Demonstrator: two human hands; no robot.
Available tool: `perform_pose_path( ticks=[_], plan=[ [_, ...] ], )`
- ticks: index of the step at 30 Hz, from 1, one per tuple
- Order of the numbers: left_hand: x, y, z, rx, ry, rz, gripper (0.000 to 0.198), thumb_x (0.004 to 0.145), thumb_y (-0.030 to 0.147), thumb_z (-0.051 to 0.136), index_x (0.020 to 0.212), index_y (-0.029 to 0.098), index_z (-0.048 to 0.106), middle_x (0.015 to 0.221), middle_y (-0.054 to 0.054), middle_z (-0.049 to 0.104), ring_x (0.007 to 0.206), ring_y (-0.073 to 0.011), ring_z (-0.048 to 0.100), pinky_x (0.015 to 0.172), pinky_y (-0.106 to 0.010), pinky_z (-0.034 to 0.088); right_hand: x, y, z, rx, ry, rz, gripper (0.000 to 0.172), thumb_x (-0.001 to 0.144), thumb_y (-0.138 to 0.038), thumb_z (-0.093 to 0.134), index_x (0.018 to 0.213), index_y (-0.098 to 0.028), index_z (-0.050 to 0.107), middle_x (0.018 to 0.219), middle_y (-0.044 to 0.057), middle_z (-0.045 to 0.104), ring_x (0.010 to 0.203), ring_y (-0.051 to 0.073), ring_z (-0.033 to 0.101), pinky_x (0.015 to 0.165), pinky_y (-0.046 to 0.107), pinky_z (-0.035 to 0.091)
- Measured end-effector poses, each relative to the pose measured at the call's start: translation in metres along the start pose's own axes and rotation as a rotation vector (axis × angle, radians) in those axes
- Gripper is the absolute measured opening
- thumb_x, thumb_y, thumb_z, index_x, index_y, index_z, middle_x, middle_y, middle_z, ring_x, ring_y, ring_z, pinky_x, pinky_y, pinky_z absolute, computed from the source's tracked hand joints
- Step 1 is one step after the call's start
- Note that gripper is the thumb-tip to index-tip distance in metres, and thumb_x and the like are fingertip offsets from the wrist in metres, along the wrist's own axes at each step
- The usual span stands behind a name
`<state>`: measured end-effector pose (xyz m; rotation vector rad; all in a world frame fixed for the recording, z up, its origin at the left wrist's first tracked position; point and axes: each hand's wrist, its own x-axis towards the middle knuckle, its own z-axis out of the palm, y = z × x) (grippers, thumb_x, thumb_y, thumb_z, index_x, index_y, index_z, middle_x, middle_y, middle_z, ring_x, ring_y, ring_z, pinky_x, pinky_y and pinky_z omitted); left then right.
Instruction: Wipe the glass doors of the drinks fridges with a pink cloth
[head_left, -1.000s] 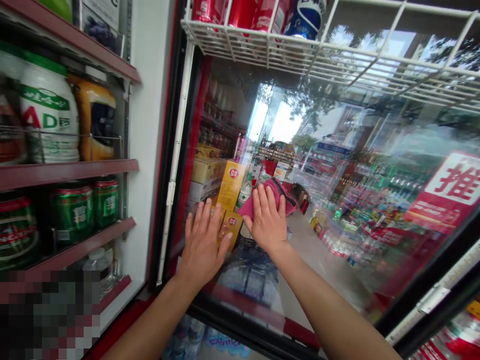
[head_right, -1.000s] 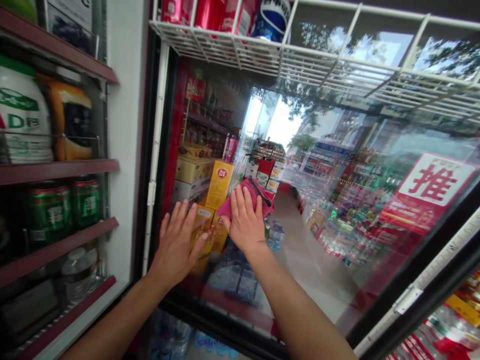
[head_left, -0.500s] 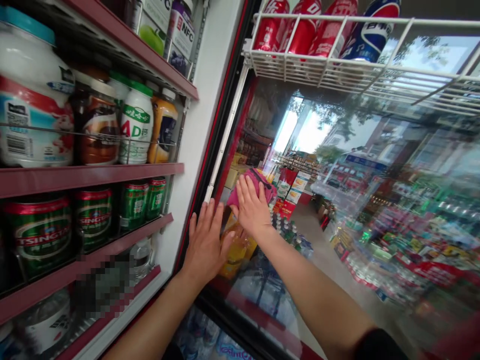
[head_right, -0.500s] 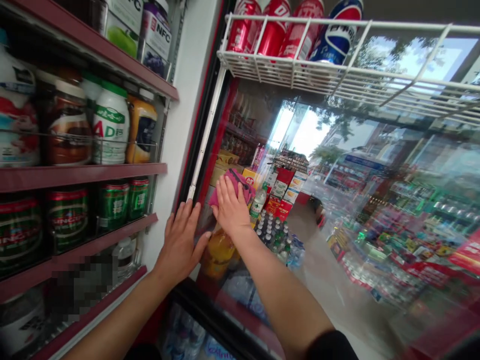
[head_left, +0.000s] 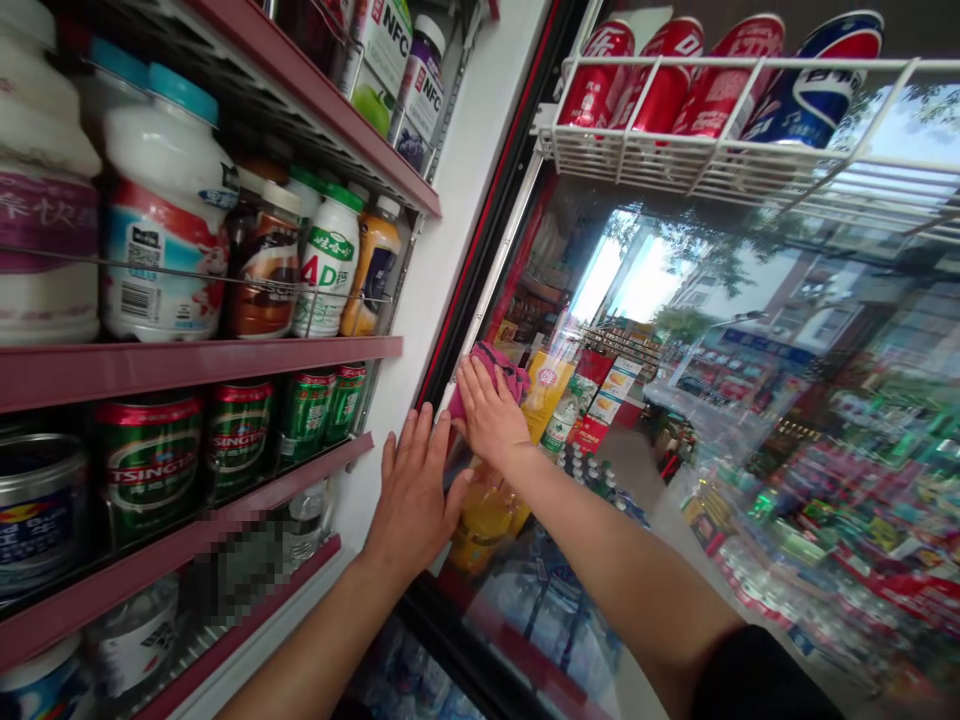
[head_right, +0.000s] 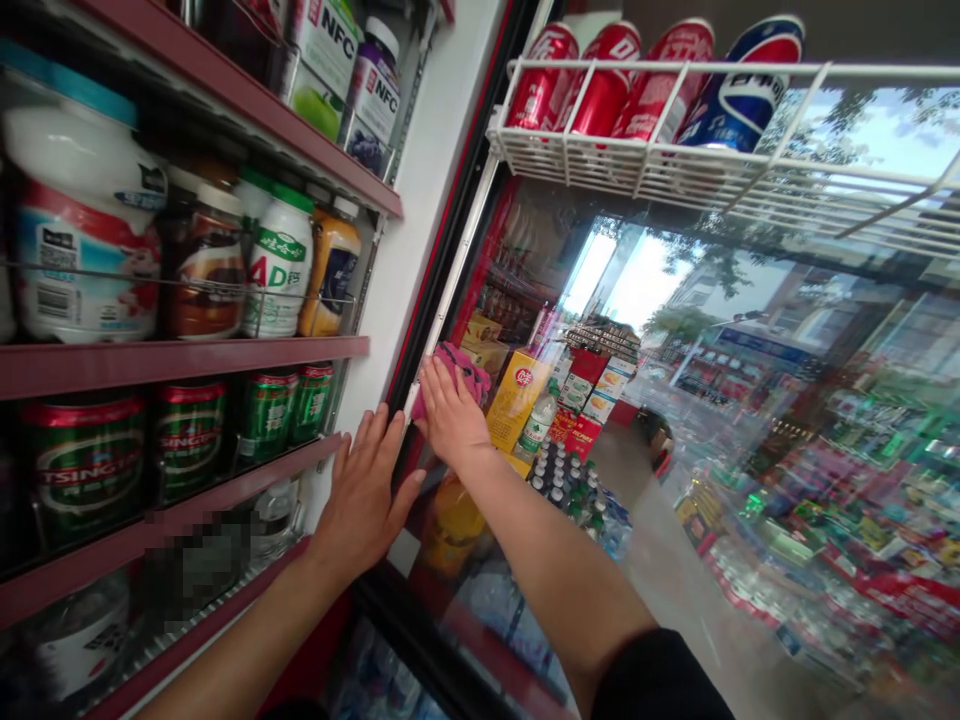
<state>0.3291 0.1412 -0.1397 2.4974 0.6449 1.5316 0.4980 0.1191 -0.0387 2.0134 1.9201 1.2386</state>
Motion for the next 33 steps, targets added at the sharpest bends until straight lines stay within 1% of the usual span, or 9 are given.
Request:
perform_pose_path(
  ticks=[3, 6, 9, 12, 15, 19, 23, 28, 33],
  plan=[
    [0.003, 0.004, 0.0, -0.008, 0.016, 0.01, 0.076, 0.11, 0.044, 0.05, 0.176, 0.018, 0.022, 0.185, -0.019, 0.021, 0.173, -0.0384, 0.018, 0.135, -0.069, 0.027, 0.006, 0.013, -0.014, -0.021, 0.015, -0.072, 0.092, 0.102, -0.04, 0.073, 0.172, 0.002, 0.03, 0.184, 0.023, 0.016, 0.173, 0.037, 0.018, 0.143, 0.057, 0.015],
    [0.005, 0.009, -0.002, -0.021, 0.035, 0.018, 0.078, 0.109, 0.042, 0.051, 0.177, 0.018, 0.02, 0.185, -0.02, 0.02, 0.173, -0.0381, 0.018, 0.135, -0.068, 0.028, 0.015, 0.025, -0.029, -0.036, 0.038, -0.067, 0.089, 0.1, -0.043, 0.076, 0.166, 0.007, 0.041, 0.179, 0.029, 0.029, 0.172, 0.04, 0.02, 0.143, 0.056, 0.018],
    [0.006, 0.009, -0.004, -0.022, 0.043, 0.026, 0.078, 0.109, 0.042, 0.052, 0.177, 0.018, 0.021, 0.185, -0.02, 0.02, 0.173, -0.0381, 0.019, 0.134, -0.068, 0.03, 0.023, 0.031, -0.038, -0.047, 0.055, -0.048, 0.08, 0.103, -0.04, 0.071, 0.162, 0.008, 0.046, 0.175, 0.031, 0.038, 0.173, 0.042, 0.018, 0.143, 0.062, 0.013],
    [0.006, 0.008, -0.004, -0.016, 0.053, 0.023, 0.079, 0.108, 0.042, 0.053, 0.177, 0.019, 0.02, 0.185, -0.02, 0.02, 0.173, -0.0387, 0.019, 0.134, -0.069, 0.03, 0.029, 0.029, -0.04, -0.032, 0.082, -0.011, 0.071, 0.106, -0.028, 0.058, 0.167, 0.004, 0.041, 0.178, 0.027, 0.034, 0.174, 0.039, 0.013, 0.142, 0.066, 0.009],
    [0.007, 0.008, -0.003, -0.019, 0.06, 0.021, 0.08, 0.108, 0.042, 0.054, 0.177, 0.019, 0.02, 0.185, -0.019, 0.021, 0.173, -0.0394, 0.019, 0.133, -0.07, 0.03, 0.03, 0.014, -0.036, 0.004, 0.084, 0.127, 0.069, 0.103, -0.015, 0.048, 0.169, 0.005, 0.037, 0.18, 0.026, 0.027, 0.174, 0.037, 0.016, 0.142, 0.063, 0.013],
    [0.008, 0.013, -0.006, -0.027, 0.062, 0.014, 0.08, 0.108, 0.043, 0.053, 0.177, 0.018, 0.019, 0.185, -0.02, 0.021, 0.173, -0.0398, 0.019, 0.133, -0.071, 0.031, 0.019, -0.017, -0.024, 0.05, 0.01, 0.297, 0.074, 0.104, -0.021, 0.053, 0.169, 0.008, 0.033, 0.182, 0.028, 0.012, 0.174, 0.04, 0.011, 0.141, 0.06, 0.016],
    [0.009, 0.014, -0.012, -0.022, 0.075, 0.022, 0.08, 0.109, 0.044, 0.053, 0.177, 0.018, 0.019, 0.185, -0.021, 0.022, 0.173, -0.0393, 0.019, 0.133, -0.07, 0.031, 0.004, -0.031, -0.005, 0.092, -0.049, 0.296, 0.075, 0.109, -0.026, 0.048, 0.172, 0.006, 0.025, 0.182, 0.024, 0.005, 0.174, 0.036, 0.012, 0.139, 0.057, 0.025],
    [0.013, 0.008, -0.019, -0.007, 0.095, 0.003, 0.078, 0.109, 0.043, 0.051, 0.177, 0.019, 0.019, 0.184, -0.021, 0.024, 0.172, -0.0397, 0.021, 0.133, -0.07, 0.031, 0.004, -0.015, 0.002, 0.071, 0.0, 0.185, 0.082, 0.107, -0.03, 0.056, 0.172, 0.006, 0.023, 0.182, 0.024, 0.007, 0.175, 0.035, 0.01, 0.14, 0.058, 0.022],
    [0.027, 0.014, -0.024, -0.019, 0.097, 0.023, 0.08, 0.109, 0.042, 0.051, 0.177, 0.019, 0.015, 0.184, -0.022, 0.023, 0.173, -0.0392, 0.019, 0.133, -0.071, 0.029, 0.031, 0.02, -0.027, -0.015, 0.107, 0.165, 0.088, 0.105, -0.033, 0.059, 0.173, 0.007, 0.021, 0.183, 0.023, 0.004, 0.175, 0.037, 0.008, 0.142, 0.058, 0.016]
  ],
)
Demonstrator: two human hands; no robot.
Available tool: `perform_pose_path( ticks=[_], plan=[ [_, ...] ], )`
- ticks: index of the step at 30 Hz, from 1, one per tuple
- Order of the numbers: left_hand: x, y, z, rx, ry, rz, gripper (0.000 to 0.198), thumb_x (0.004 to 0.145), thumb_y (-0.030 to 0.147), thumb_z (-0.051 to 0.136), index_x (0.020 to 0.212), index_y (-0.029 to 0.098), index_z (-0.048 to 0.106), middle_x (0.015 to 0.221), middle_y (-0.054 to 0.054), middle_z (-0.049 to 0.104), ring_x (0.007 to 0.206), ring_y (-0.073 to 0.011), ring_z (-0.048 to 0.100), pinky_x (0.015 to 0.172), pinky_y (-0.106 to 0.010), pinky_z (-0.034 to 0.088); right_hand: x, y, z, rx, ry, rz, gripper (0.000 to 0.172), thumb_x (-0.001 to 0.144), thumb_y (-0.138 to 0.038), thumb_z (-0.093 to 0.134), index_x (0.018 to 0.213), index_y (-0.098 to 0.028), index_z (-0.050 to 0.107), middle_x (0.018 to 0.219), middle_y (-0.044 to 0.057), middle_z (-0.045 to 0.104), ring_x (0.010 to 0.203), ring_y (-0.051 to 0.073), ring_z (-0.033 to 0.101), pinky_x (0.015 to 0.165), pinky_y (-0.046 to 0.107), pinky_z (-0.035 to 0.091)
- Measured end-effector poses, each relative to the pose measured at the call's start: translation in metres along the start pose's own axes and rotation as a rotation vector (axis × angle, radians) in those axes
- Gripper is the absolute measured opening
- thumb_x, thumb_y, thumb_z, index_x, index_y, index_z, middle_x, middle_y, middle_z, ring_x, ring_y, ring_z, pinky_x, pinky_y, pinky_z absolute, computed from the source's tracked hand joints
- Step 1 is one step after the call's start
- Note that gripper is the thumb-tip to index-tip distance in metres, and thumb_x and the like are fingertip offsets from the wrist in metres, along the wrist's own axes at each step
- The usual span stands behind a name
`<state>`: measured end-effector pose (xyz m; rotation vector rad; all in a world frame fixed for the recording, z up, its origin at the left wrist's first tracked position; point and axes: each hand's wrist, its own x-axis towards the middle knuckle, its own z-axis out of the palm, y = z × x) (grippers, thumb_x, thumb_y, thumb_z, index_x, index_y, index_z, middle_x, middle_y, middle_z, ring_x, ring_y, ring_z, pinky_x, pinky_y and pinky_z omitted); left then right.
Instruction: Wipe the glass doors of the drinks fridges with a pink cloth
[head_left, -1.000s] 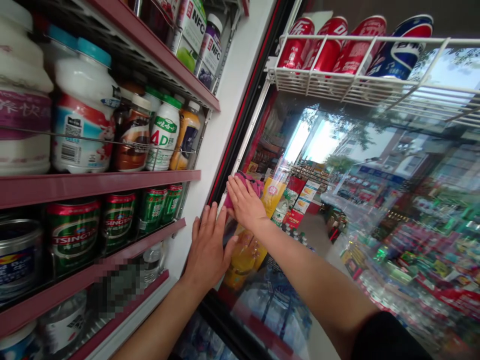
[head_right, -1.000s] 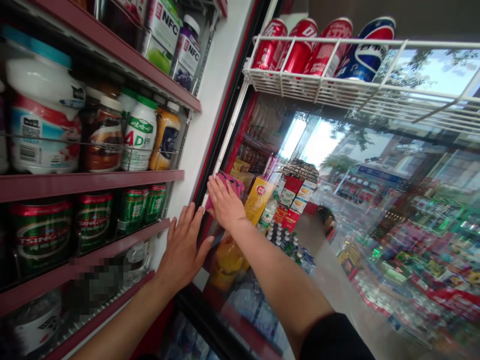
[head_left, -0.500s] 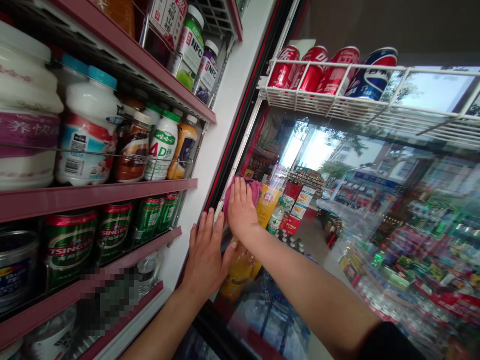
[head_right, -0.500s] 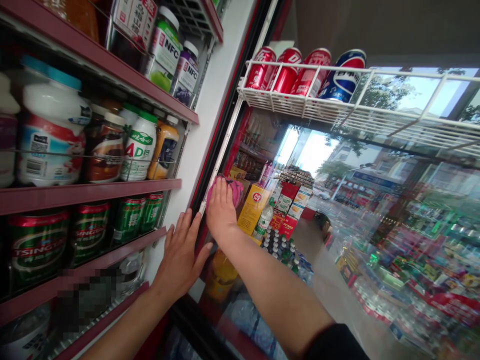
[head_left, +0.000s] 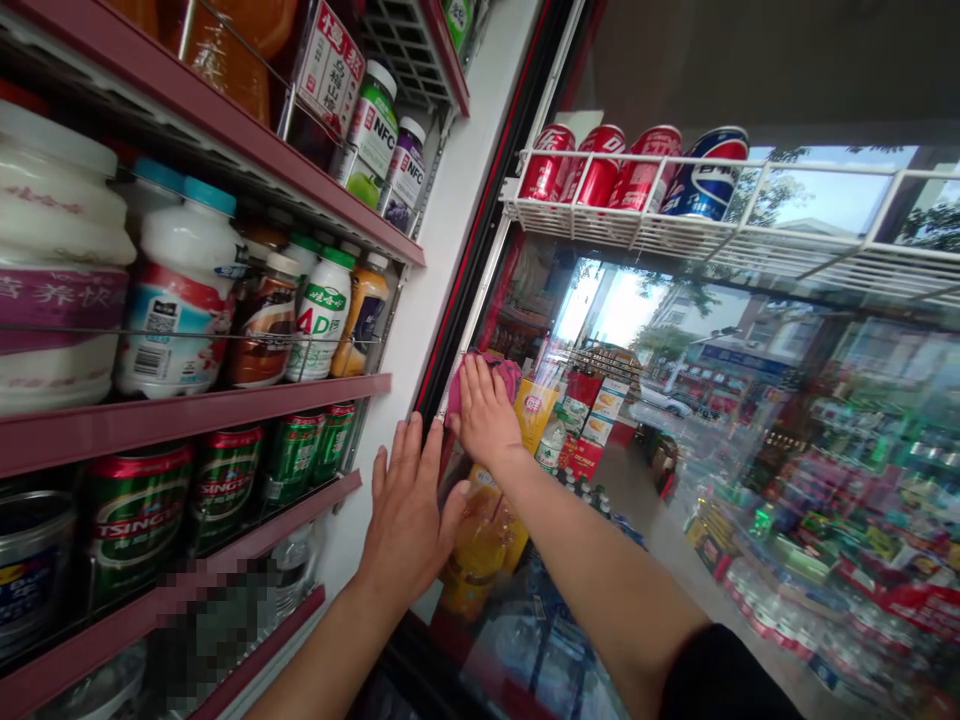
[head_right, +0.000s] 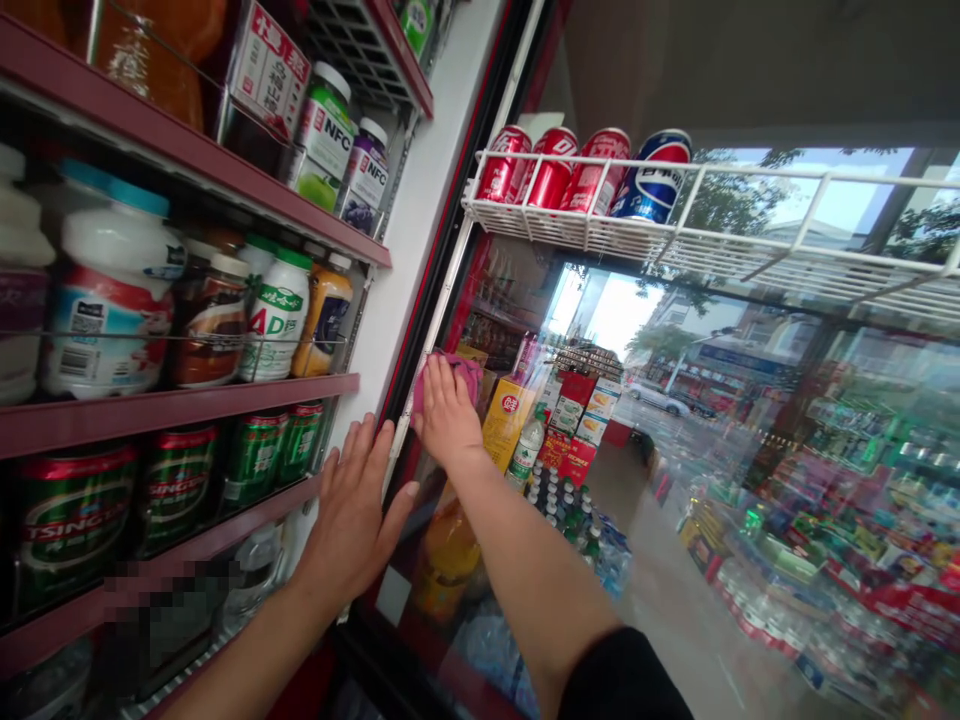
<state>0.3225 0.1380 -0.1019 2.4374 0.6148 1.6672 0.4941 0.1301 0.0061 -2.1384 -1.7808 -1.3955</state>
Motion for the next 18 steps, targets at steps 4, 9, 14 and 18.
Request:
perform_pose_path(
  ticks=[4, 9, 14, 18],
  plan=[
    [0.014, 0.013, -0.003, -0.025, 0.006, 0.019, 0.078, 0.109, 0.041, 0.051, 0.177, 0.018, 0.018, 0.185, -0.022, 0.021, 0.173, -0.0393, 0.018, 0.134, -0.072, 0.028, 0.035, 0.023, -0.023, -0.027, 0.079, 0.025, 0.091, 0.105, -0.04, 0.061, 0.173, 0.007, 0.023, 0.184, 0.024, 0.007, 0.175, 0.039, 0.007, 0.141, 0.061, 0.013],
    [0.02, 0.027, 0.001, -0.032, 0.027, 0.048, 0.081, 0.108, 0.041, 0.052, 0.177, 0.019, 0.016, 0.185, -0.021, 0.021, 0.173, -0.0392, 0.02, 0.134, -0.07, 0.029, 0.045, 0.04, -0.034, -0.047, 0.109, -0.029, 0.091, 0.105, -0.047, 0.062, 0.173, 0.003, 0.028, 0.184, 0.024, 0.013, 0.175, 0.038, 0.01, 0.142, 0.06, 0.011],
    [0.02, 0.038, 0.005, -0.024, 0.024, 0.079, 0.081, 0.109, 0.04, 0.052, 0.178, 0.019, 0.015, 0.185, -0.022, 0.022, 0.173, -0.0395, 0.021, 0.134, -0.07, 0.029, 0.029, 0.054, -0.048, -0.105, 0.098, -0.006, 0.092, 0.105, -0.049, 0.064, 0.172, 0.004, 0.028, 0.184, 0.024, 0.013, 0.174, 0.038, 0.013, 0.142, 0.059, 0.012],
    [0.02, 0.051, 0.005, -0.038, 0.016, 0.105, 0.081, 0.109, 0.041, 0.051, 0.178, 0.021, 0.014, 0.185, -0.021, 0.022, 0.173, -0.0397, 0.021, 0.133, -0.071, 0.03, 0.008, 0.07, -0.066, -0.118, 0.093, 0.037, 0.093, 0.105, -0.049, 0.062, 0.173, 0.005, 0.026, 0.184, 0.023, 0.01, 0.175, 0.038, 0.009, 0.142, 0.058, 0.011]
  ],
)
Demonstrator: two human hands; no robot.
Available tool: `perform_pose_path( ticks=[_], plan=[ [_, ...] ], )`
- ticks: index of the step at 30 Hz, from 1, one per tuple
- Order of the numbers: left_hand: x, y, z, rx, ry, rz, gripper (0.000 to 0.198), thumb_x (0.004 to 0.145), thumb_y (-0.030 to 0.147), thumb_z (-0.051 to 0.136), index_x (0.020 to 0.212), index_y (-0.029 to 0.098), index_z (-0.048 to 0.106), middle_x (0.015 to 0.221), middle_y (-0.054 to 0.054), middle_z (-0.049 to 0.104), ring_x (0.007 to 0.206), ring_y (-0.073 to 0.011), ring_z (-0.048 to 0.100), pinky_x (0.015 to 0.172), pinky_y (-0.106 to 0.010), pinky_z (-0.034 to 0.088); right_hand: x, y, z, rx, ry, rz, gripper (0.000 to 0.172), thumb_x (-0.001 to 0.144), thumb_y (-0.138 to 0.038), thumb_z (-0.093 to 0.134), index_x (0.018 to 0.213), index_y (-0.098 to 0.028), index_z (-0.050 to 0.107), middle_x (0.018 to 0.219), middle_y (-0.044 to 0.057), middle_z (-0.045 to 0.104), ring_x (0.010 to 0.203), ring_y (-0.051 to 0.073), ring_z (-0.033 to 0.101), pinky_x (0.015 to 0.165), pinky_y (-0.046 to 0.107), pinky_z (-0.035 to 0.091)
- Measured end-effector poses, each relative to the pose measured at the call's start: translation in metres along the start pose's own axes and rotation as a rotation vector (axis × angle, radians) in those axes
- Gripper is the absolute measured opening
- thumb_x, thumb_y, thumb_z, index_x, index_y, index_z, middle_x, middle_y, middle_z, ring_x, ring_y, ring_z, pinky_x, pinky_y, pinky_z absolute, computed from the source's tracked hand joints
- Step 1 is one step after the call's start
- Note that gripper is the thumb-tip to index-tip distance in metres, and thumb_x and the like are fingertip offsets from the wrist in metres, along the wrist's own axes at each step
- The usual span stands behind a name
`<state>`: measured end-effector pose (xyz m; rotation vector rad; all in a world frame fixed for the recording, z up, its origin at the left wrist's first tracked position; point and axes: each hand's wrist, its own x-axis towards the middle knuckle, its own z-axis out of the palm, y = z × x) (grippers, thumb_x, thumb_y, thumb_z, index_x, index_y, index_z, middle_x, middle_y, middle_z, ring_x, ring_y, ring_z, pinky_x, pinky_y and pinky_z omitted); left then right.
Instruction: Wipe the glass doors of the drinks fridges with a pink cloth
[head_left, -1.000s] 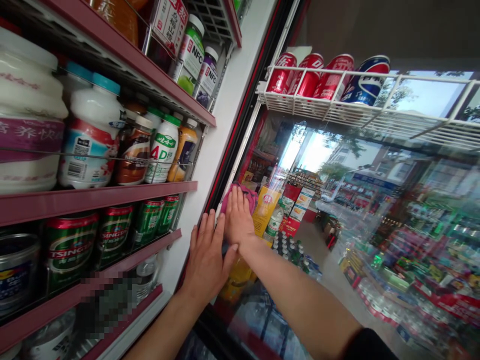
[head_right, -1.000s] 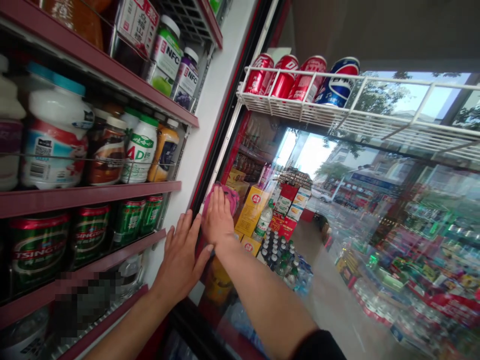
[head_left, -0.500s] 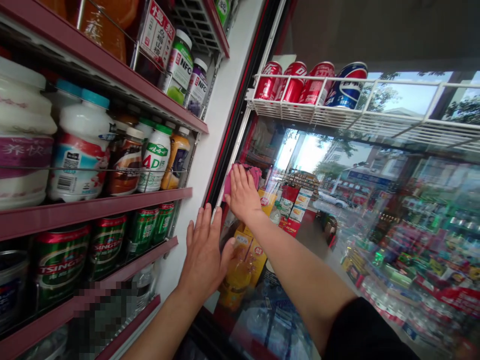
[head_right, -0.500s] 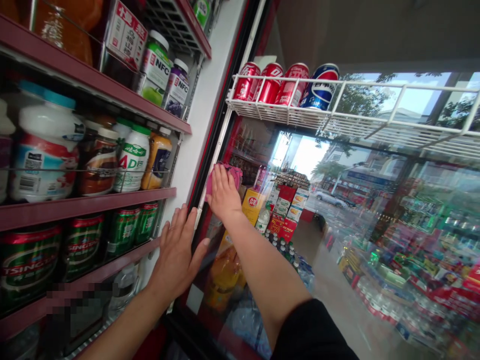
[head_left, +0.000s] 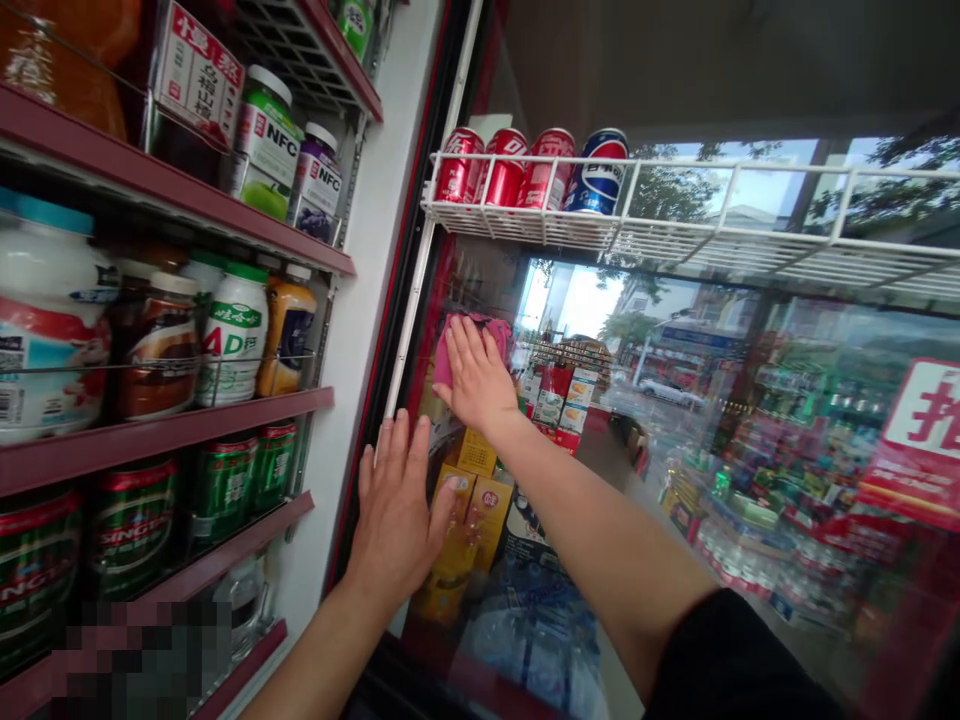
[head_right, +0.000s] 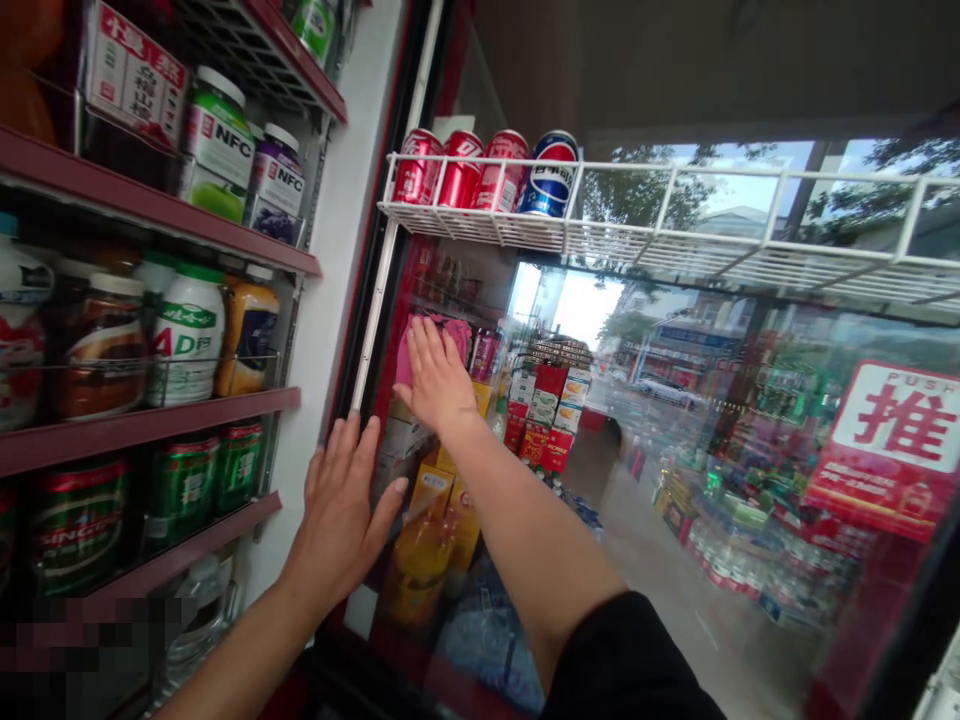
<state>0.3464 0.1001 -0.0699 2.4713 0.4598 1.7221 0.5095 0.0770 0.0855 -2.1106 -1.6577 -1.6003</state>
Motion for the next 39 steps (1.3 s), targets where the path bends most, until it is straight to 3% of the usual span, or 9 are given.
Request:
perform_pose_path(
  ticks=[14, 27, 39],
  plan=[
    [0.003, 0.067, 0.009, -0.106, -0.015, 0.094, 0.085, 0.108, 0.043, 0.053, 0.179, 0.024, 0.011, 0.185, -0.02, 0.022, 0.173, -0.0393, 0.021, 0.134, -0.071, 0.028, -0.092, 0.079, -0.058, -0.065, -0.004, 0.088, 0.096, 0.106, -0.054, 0.061, 0.176, -0.003, 0.021, 0.186, 0.018, 0.013, 0.174, 0.037, 0.012, 0.142, 0.058, 0.01],
    [-0.001, 0.14, 0.025, -0.227, -0.046, 0.198, 0.085, 0.109, 0.041, 0.053, 0.179, 0.026, 0.007, 0.185, -0.019, 0.021, 0.172, -0.0399, 0.022, 0.133, -0.072, 0.031, -0.195, 0.168, -0.121, -0.182, -0.017, 0.233, 0.098, 0.103, -0.053, 0.066, 0.176, -0.004, 0.023, 0.185, 0.022, 0.02, 0.174, 0.039, 0.013, 0.141, 0.061, 0.009],
    [-0.006, 0.184, 0.045, -0.291, -0.095, 0.249, 0.082, 0.109, 0.043, 0.052, 0.179, 0.025, 0.011, 0.186, -0.017, 0.021, 0.173, -0.0377, 0.02, 0.134, -0.069, 0.03, -0.281, 0.237, -0.165, -0.354, 0.011, 0.34, 0.102, 0.102, -0.053, 0.063, 0.177, -0.003, 0.015, 0.185, 0.024, 0.017, 0.173, 0.04, 0.011, 0.139, 0.065, 0.014]
  ],
)
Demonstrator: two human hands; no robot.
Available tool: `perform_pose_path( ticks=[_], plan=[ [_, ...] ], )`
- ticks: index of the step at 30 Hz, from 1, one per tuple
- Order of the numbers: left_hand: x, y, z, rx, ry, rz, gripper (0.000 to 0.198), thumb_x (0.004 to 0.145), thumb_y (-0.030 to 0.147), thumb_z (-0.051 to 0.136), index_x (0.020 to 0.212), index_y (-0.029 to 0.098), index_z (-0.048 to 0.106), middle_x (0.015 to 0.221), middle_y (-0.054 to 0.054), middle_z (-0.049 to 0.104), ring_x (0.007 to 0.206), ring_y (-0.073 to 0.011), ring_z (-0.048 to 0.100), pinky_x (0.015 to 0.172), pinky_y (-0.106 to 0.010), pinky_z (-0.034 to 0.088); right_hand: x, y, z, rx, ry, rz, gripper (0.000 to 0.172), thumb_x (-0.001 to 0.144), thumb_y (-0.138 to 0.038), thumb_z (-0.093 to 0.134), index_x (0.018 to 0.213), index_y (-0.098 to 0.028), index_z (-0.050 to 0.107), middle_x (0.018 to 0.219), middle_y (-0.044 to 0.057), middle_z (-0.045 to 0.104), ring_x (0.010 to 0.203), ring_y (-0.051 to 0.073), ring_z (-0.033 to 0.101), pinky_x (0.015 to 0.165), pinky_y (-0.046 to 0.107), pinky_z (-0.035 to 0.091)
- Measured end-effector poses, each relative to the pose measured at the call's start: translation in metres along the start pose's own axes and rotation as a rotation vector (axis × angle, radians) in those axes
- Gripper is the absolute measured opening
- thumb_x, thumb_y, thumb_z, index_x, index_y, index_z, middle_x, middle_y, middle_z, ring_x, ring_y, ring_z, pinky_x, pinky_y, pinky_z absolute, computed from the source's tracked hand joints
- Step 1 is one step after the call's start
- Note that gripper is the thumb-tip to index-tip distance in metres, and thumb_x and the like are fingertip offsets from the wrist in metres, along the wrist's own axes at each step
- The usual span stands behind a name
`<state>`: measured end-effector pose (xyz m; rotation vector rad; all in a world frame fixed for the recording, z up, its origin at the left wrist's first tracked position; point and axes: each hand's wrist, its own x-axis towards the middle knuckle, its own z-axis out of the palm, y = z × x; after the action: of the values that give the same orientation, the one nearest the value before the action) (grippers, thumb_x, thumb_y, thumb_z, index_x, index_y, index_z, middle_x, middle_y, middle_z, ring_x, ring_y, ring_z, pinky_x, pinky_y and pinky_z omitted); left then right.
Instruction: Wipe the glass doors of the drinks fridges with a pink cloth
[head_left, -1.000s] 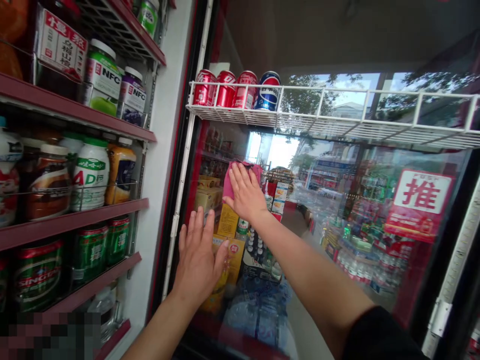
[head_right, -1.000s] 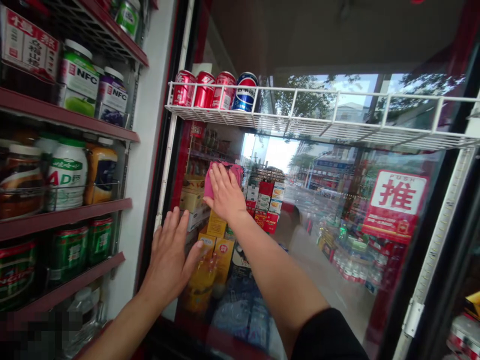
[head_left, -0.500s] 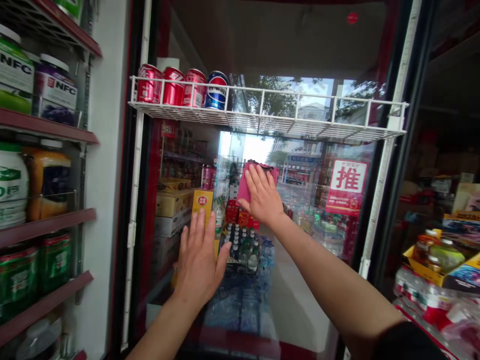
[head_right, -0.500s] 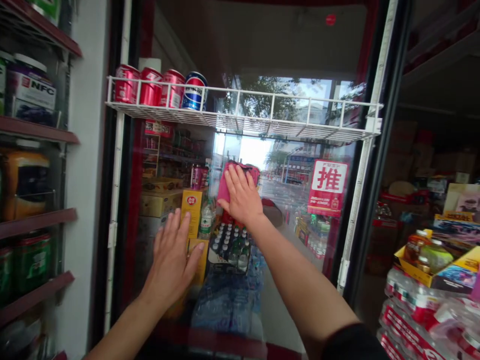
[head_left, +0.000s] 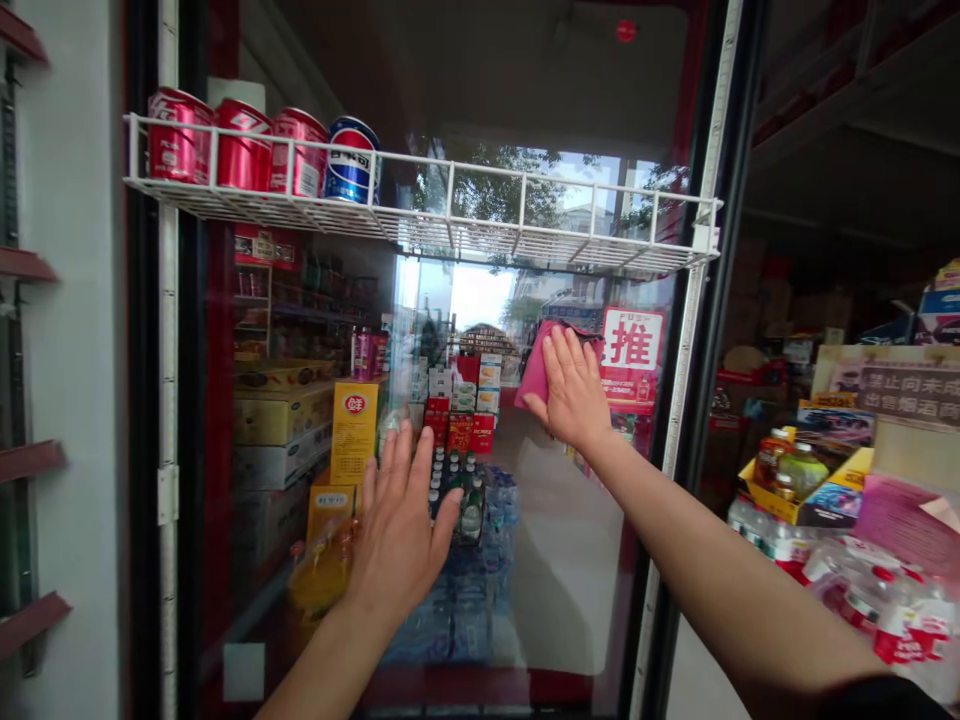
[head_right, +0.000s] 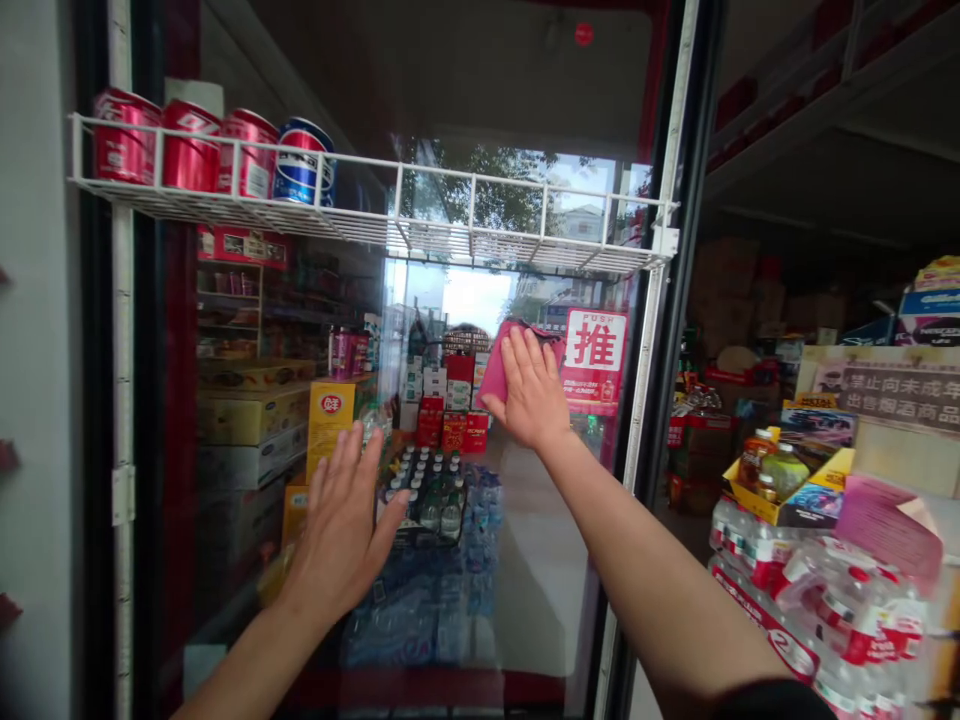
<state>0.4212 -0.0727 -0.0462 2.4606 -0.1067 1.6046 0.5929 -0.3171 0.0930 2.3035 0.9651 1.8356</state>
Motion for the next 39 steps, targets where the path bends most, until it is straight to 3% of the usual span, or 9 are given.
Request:
perform_pose_path(
  ticks=[6, 10, 13, 16, 21, 28, 39],
  plan=[
    [0.004, 0.012, 0.01, -0.016, 0.013, 0.041, 0.082, 0.109, 0.042, 0.053, 0.178, 0.024, 0.013, 0.185, -0.019, 0.021, 0.173, -0.0375, 0.021, 0.135, -0.068, 0.029, -0.035, 0.053, -0.007, -0.101, 0.011, 0.033, 0.102, 0.103, -0.058, 0.056, 0.176, 0.0, 0.016, 0.185, 0.025, 0.016, 0.174, 0.04, 0.011, 0.139, 0.065, 0.017],
    [0.003, 0.009, 0.01, -0.024, 0.011, 0.047, 0.082, 0.109, 0.042, 0.052, 0.178, 0.023, 0.013, 0.185, -0.019, 0.02, 0.173, -0.0376, 0.021, 0.135, -0.067, 0.028, -0.056, 0.08, -0.01, -0.151, 0.055, 0.057, 0.101, 0.105, -0.059, 0.053, 0.176, 0.002, 0.014, 0.183, 0.028, 0.019, 0.173, 0.041, 0.013, 0.137, 0.066, 0.021],
    [0.0, -0.004, 0.008, -0.014, 0.006, 0.018, 0.082, 0.109, 0.044, 0.052, 0.179, 0.024, 0.013, 0.186, -0.018, 0.021, 0.173, -0.038, 0.021, 0.135, -0.067, 0.029, -0.065, 0.089, -0.01, -0.165, 0.097, 0.086, 0.101, 0.105, -0.058, 0.052, 0.176, 0.001, 0.011, 0.183, 0.03, 0.02, 0.172, 0.044, 0.017, 0.135, 0.069, 0.025],
    [-0.002, -0.021, 0.004, 0.003, 0.019, -0.012, 0.082, 0.109, 0.043, 0.052, 0.178, 0.024, 0.014, 0.185, -0.018, 0.021, 0.172, -0.0385, 0.022, 0.134, -0.067, 0.03, -0.062, 0.082, -0.008, -0.167, 0.118, 0.098, 0.102, 0.105, -0.058, 0.053, 0.177, 0.0, 0.009, 0.182, 0.031, 0.02, 0.171, 0.047, 0.02, 0.133, 0.071, 0.026],
    [-0.005, -0.046, -0.003, 0.024, 0.045, -0.042, 0.081, 0.109, 0.043, 0.051, 0.178, 0.023, 0.013, 0.185, -0.018, 0.021, 0.172, -0.0383, 0.022, 0.134, -0.068, 0.03, -0.027, 0.037, -0.001, -0.135, 0.103, 0.04, 0.106, 0.103, -0.061, 0.057, 0.177, -0.003, 0.009, 0.183, 0.029, 0.021, 0.171, 0.045, 0.02, 0.135, 0.069, 0.024],
    [-0.018, -0.081, -0.02, 0.067, 0.064, -0.1, 0.081, 0.109, 0.042, 0.051, 0.179, 0.023, 0.012, 0.185, -0.018, 0.022, 0.172, -0.0379, 0.023, 0.134, -0.068, 0.03, 0.044, -0.049, 0.01, -0.068, 0.084, -0.019, 0.103, 0.103, -0.061, 0.059, 0.175, -0.001, 0.018, 0.183, 0.027, 0.022, 0.172, 0.042, 0.017, 0.137, 0.065, 0.018],
    [-0.036, -0.135, -0.061, 0.163, 0.103, -0.182, 0.084, 0.108, 0.043, 0.053, 0.178, 0.022, 0.013, 0.184, -0.02, 0.024, 0.172, -0.038, 0.023, 0.134, -0.07, 0.03, 0.128, -0.187, 0.025, 0.067, 0.026, -0.133, 0.098, 0.104, -0.059, 0.059, 0.175, -0.001, 0.024, 0.185, 0.023, 0.019, 0.172, 0.041, 0.016, 0.139, 0.062, 0.011]
  ],
)
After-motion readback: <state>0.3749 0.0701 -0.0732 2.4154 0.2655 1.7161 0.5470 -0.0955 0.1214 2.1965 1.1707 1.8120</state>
